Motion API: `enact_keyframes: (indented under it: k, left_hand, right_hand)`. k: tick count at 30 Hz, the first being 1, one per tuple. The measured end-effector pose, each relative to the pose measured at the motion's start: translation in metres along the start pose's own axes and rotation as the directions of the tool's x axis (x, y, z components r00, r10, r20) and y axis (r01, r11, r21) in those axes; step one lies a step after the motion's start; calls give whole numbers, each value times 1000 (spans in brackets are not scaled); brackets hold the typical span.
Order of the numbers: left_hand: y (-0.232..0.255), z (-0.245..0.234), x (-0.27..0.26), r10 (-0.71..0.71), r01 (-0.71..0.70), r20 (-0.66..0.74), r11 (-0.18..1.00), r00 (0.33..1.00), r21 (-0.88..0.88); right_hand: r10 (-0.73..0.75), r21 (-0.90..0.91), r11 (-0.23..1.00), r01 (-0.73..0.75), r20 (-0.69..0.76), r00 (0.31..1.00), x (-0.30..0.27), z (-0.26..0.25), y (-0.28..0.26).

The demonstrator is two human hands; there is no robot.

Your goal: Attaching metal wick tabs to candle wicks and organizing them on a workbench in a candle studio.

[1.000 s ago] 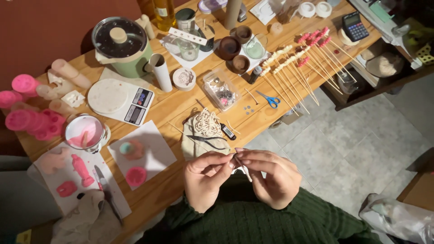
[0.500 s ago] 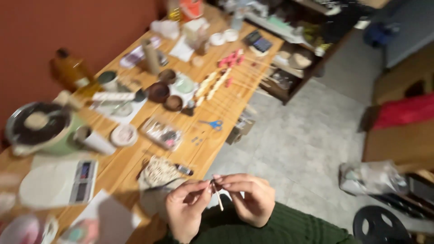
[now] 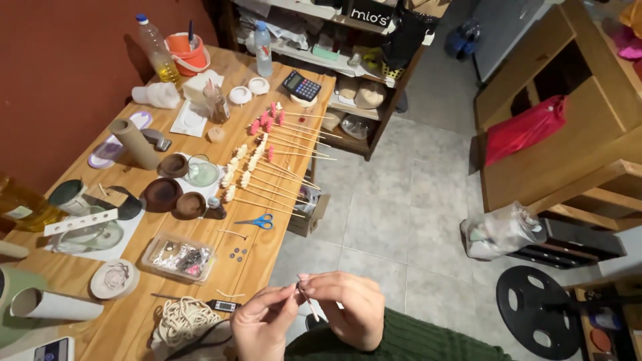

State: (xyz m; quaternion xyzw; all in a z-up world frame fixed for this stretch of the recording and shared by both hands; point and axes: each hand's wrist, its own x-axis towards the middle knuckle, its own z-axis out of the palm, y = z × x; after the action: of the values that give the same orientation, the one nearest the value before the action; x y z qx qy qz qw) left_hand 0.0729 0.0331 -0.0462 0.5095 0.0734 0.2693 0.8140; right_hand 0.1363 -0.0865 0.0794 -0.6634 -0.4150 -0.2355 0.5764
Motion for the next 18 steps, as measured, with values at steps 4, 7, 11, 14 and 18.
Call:
enact_keyframes:
  k: [4,7,11,14,18]
  left_hand:
    - [-3,-8,3,-22,20,-31,999,999,-46]
    - [3,-11,1,-52,51,-80,999,995,-14]
    - [31,-2,1,-286,234,-132,922,949,-309]
    - [44,1,0,-354,276,-126,869,927,-410]
    - [51,2,-5,-349,241,-145,842,926,-483]
  right_hand:
    - [165,124,978,-169,47,985,-14,-5,15]
    - [260,295,914,-280,104,960,-20,-5,24]
    - [237,267,928,-260,116,965,-12,-1,20]
    - [210,257,936,-241,144,967,-7,2,17]
    - [221,270,925,-266,186,957,-5,6,16]
